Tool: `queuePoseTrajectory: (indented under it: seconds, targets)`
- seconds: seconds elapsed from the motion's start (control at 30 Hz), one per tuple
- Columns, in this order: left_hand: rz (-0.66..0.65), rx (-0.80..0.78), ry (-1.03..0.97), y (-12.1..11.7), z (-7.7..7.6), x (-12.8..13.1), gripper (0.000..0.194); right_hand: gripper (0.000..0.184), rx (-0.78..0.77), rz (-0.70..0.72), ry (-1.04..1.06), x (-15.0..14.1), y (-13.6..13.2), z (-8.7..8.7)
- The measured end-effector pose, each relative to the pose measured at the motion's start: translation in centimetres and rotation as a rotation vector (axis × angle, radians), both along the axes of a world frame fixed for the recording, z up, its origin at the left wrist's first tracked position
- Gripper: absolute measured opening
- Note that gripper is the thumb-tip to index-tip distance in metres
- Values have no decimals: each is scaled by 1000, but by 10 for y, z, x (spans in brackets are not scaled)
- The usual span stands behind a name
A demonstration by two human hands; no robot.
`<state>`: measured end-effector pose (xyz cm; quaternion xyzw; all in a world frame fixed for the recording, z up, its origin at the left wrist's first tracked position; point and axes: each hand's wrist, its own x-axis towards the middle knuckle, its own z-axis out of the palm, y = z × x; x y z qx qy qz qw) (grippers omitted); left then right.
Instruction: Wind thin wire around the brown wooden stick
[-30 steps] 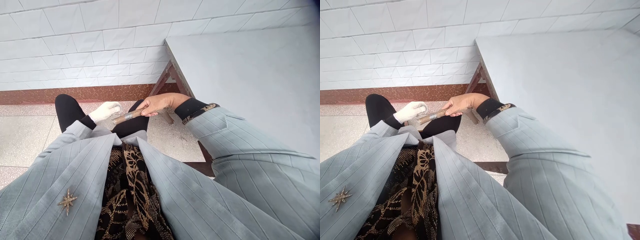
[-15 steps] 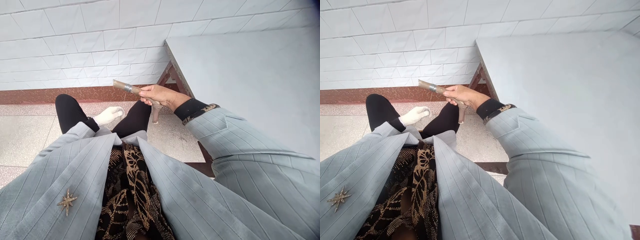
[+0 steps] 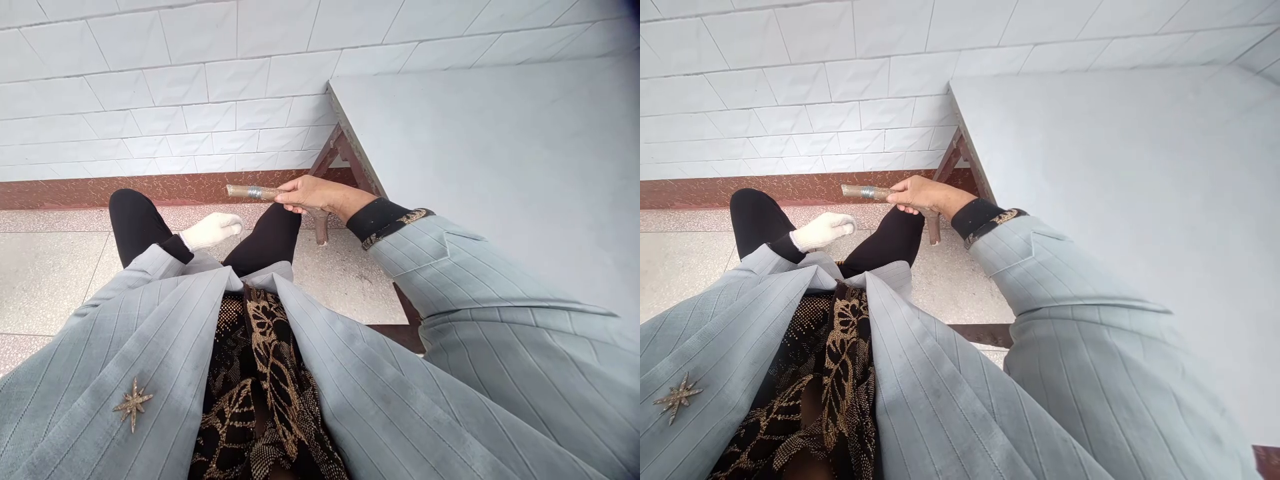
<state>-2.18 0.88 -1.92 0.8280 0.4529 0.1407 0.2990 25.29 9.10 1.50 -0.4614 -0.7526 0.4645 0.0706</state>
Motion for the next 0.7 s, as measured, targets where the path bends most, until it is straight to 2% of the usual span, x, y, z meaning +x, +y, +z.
queuePoseTrajectory:
  seconds: [0.17,0.37,0.43,0.57,0.7]
  targets:
    - [4,43,13,3,11,-6,30,37,-15,79,-110,2,6,-7]
    - [11,113,-13,6,18,-9,28,49,-260,461,-151,6,-2,1]
    - [7,102,-60,6,16,-8,29,53,-327,531,-110,6,-5,5]
    - [61,37,-185,7,8,-6,28,51,-355,541,3,8,-7,9]
    - [146,-152,-444,6,-6,-4,27,44,-292,424,205,10,-5,7]
